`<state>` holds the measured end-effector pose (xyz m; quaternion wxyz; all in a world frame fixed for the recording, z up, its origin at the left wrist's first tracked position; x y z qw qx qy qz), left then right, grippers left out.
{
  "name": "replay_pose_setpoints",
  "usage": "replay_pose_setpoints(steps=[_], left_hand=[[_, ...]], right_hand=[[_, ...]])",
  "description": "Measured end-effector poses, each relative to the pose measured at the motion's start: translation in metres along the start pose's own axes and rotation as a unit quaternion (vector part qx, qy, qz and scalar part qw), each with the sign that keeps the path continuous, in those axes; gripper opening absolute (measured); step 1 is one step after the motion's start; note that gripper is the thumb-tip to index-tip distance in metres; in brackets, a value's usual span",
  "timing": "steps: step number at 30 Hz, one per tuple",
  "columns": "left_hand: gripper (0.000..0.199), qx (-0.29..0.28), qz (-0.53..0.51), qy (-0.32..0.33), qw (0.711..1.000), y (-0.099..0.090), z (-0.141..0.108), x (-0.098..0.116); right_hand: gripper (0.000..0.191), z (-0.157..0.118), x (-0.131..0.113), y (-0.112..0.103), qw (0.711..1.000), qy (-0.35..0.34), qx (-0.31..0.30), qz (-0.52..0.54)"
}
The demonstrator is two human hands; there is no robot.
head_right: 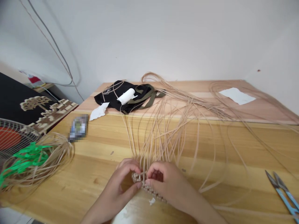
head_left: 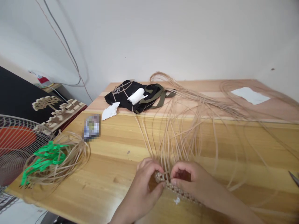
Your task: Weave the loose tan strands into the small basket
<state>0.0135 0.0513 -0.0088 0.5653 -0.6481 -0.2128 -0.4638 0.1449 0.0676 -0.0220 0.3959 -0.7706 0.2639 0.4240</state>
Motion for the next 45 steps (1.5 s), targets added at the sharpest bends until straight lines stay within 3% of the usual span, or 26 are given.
replay_pose_setpoints(steps=[13,17,22,28,33,45], left_hand=[[0.036,0.039,0.087,0.018,0.995,0.001,-0.011,0.004],[0.04,0.057,0.082,0.027,0.995,-0.001,-0.013,0.004],[0.031,0.085,0.092,0.056,0.991,-0.006,-0.011,0.007],[0.024,0.103,0.132,0.094,0.981,-0.009,-0.01,0.013],[0.024,0.114,0.154,0.111,0.975,-0.012,-0.011,0.016],[0.024,0.1,0.126,0.1,0.982,-0.012,-0.008,0.007]], right_hand=[[0.013,-0.001,-0.008,0.001,0.998,-0.012,0.045,-0.05],[0.027,-0.008,-0.003,-0.003,0.994,0.028,0.053,-0.093],[0.041,-0.013,0.004,-0.002,0.996,0.044,0.047,-0.068],[0.018,-0.009,-0.001,-0.002,0.993,0.044,0.031,-0.105],[0.03,-0.007,-0.013,-0.003,0.988,-0.019,0.032,-0.148],[0.025,-0.007,-0.011,0.001,0.991,-0.015,0.034,-0.13]])
Point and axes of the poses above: each hand's wrist, its own z-axis towards the middle knuckle, its own y-axis out of the palm, x = y × z, the point moved 8 cm from there along z, towards the middle knuckle
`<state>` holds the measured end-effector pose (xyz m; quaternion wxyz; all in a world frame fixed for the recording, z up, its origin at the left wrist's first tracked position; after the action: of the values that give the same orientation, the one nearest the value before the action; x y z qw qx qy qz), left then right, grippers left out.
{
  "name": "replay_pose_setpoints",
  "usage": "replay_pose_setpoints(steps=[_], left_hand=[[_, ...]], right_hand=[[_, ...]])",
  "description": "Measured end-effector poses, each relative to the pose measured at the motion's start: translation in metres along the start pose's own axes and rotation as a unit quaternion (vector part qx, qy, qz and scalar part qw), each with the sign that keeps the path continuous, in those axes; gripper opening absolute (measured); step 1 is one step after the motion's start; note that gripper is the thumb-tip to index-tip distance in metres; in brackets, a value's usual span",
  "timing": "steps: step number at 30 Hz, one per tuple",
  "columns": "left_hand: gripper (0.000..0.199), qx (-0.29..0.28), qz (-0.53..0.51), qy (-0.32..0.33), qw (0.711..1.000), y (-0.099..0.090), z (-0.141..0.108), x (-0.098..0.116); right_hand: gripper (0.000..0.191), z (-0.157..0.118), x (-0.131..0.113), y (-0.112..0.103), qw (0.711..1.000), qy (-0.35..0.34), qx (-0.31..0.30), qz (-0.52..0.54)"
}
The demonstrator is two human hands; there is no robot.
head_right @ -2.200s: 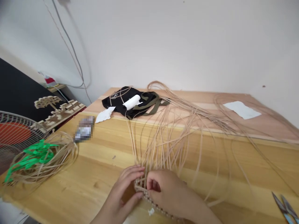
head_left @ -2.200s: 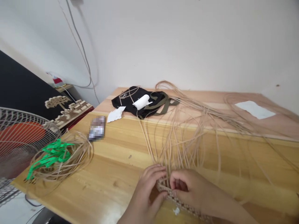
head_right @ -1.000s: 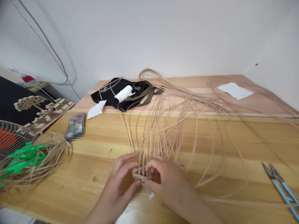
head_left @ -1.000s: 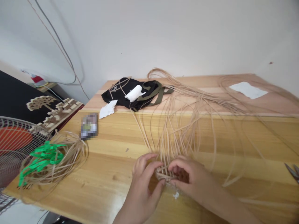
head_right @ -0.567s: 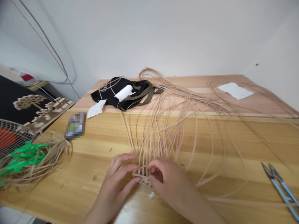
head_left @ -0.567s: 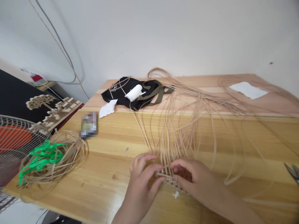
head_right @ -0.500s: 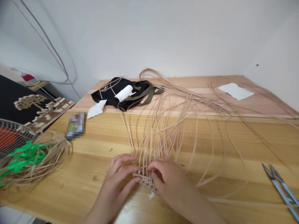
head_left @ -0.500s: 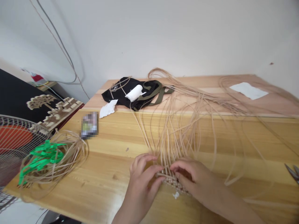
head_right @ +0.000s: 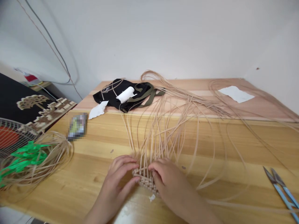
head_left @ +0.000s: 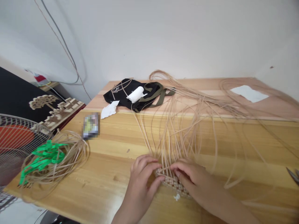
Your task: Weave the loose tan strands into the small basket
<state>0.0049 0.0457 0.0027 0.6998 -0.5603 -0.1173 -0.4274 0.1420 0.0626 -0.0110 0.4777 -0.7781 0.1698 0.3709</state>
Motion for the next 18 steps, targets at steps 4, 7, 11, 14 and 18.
replay_pose_setpoints(steps=[4,7,11,14,18], left_hand=[[0.024,-0.007,-0.008,0.006,1.0,0.0006,0.0013,-0.0005],[0.023,-0.01,-0.016,0.006,1.0,0.0003,0.0014,-0.0008],[0.023,-0.021,-0.026,0.002,0.999,0.0005,0.0023,-0.0008],[0.022,-0.03,-0.033,-0.006,0.999,0.0012,0.0034,-0.0019],[0.019,-0.044,-0.039,-0.022,0.998,0.0031,0.0038,-0.0042]], right_hand=[[0.026,-0.0003,0.0021,-0.0006,1.0,0.009,-0.002,0.024],[0.025,-0.0017,0.0039,-0.0021,0.999,0.015,0.0,0.042],[0.023,-0.0037,0.0069,-0.0028,0.997,0.035,0.0,0.065],[0.022,-0.0034,0.0079,-0.0024,0.997,0.042,0.001,0.067],[0.023,-0.0026,0.0089,-0.0011,0.997,0.037,0.004,0.06]])
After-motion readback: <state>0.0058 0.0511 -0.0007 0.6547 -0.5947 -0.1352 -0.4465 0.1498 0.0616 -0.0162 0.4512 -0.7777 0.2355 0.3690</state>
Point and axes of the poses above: each hand's wrist, its own z-axis towards the middle knuckle, its own y-axis out of the palm, x = y × z, the point moved 8 cm from there along z, towards the middle knuckle
